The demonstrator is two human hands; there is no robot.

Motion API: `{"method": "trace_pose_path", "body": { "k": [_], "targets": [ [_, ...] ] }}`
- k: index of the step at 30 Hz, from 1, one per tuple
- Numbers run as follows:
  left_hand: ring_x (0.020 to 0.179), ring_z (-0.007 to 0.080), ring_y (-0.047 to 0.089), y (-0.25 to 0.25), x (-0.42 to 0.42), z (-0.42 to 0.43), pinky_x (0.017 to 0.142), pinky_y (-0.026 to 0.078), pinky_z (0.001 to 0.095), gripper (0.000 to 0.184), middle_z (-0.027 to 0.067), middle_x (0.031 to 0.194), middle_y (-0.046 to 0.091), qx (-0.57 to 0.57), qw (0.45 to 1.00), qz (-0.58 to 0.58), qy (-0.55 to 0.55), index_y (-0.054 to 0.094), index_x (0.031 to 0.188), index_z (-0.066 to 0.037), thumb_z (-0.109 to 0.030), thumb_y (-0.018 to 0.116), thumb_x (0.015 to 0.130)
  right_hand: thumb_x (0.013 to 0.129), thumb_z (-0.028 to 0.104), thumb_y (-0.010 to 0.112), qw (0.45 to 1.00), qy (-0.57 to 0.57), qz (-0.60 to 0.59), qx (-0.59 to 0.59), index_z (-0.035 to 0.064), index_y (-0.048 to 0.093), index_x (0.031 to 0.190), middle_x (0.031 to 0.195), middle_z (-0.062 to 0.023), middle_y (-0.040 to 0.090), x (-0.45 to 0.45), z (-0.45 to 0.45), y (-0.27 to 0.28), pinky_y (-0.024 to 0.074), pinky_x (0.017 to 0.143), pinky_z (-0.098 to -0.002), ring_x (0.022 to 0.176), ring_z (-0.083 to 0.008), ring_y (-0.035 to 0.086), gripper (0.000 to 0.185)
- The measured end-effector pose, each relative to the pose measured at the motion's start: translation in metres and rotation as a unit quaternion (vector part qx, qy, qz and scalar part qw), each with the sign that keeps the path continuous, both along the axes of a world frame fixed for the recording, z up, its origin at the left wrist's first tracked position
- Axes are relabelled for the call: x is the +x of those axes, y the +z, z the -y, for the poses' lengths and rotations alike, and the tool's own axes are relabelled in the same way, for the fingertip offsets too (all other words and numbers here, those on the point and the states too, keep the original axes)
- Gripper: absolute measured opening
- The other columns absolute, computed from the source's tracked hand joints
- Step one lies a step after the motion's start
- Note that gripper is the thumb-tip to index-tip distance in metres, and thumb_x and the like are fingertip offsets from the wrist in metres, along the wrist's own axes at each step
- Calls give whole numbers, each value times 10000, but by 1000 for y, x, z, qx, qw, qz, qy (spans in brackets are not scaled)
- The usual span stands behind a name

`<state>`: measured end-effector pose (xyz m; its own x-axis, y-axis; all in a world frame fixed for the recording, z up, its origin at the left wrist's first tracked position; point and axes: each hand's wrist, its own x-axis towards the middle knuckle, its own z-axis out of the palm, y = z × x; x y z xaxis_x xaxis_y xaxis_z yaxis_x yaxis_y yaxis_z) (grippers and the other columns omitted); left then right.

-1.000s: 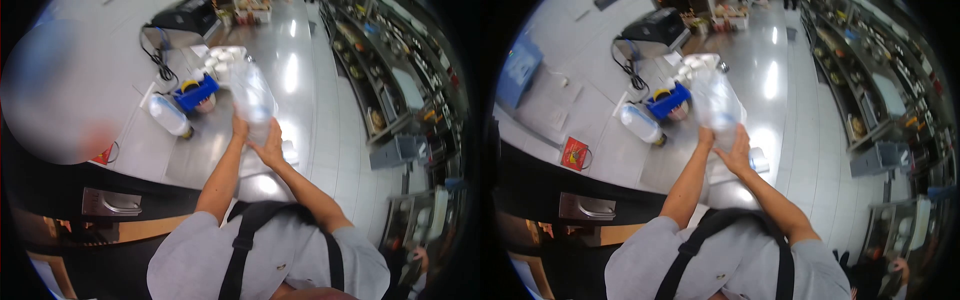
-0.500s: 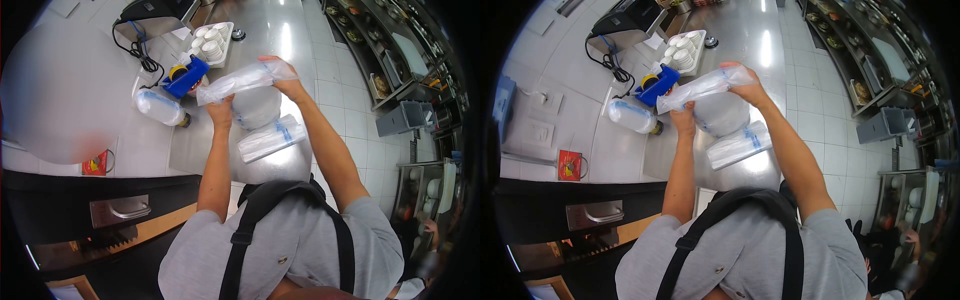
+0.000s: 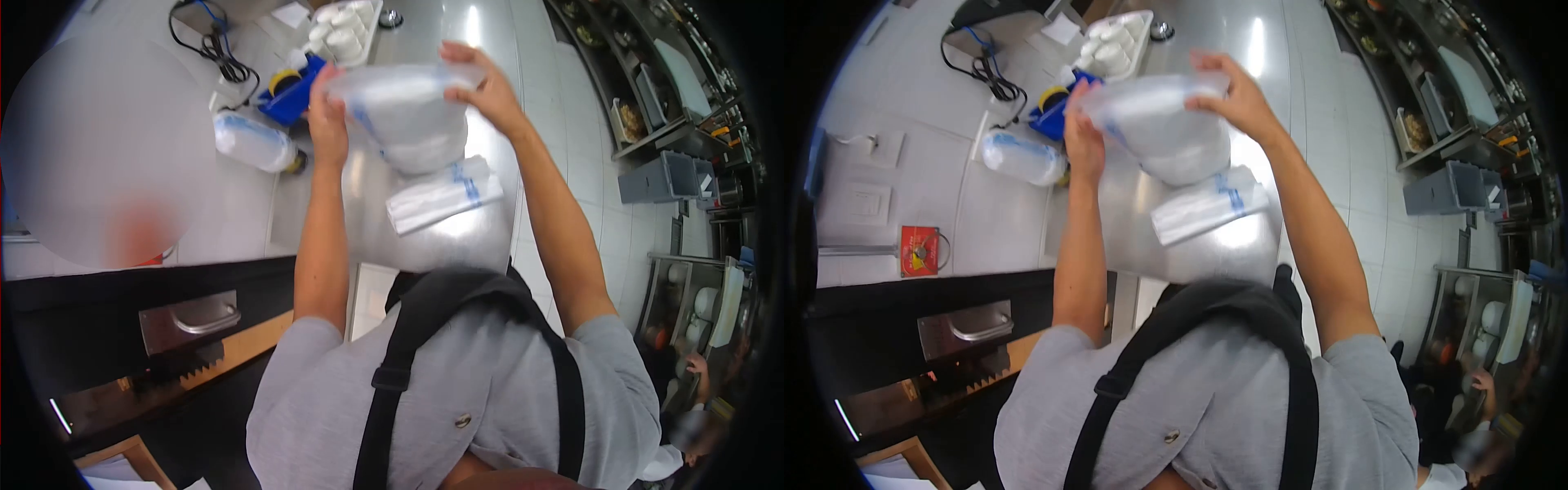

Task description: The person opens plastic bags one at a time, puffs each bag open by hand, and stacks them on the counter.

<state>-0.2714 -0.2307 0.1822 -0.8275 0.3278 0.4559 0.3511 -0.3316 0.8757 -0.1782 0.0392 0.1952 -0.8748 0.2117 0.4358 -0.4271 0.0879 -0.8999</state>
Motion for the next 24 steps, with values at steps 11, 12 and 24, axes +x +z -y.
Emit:
{"method": "trace_pose_path", "body": {
  "k": [11, 12, 24],
  "targets": [
    [998, 173, 645, -46, 20, -37, 887, 523, 330, 590, 59, 1107, 681, -45, 994, 56, 85, 619, 1174, 4, -161, 927, 699, 633, 252, 962, 993, -47, 97, -38, 8, 661, 1138, 1003, -78, 726, 2, 40, -50, 550, 828, -304, 917, -166, 677, 637],
    [1004, 178, 650, -50, 21, -35, 889, 526, 335, 612, 66, 1103, 684, -102, 992, 37, 64, 620, 1174, 4, -160, 935, 674, 617, 261, 970, 993, -40, 108, -14, 5, 656, 1152, 1021, -83, 727, 6, 38, -60, 549, 850, -313, 948, -177, 678, 672],
    [1218, 372, 528, -71, 21, -36, 1011, 463, 443, 893, 238, 1316, 498, -338, 930, -108, 95, 509, 1342, 30, -332, 931, 643, 620, 436, 928, 957, -68, 154, 237, 10, 469, 1419, 1368, -218, 566, 33, 2, -84, 429, 1100, -419, 1286, -338, 546, 1015]
  ]
}}
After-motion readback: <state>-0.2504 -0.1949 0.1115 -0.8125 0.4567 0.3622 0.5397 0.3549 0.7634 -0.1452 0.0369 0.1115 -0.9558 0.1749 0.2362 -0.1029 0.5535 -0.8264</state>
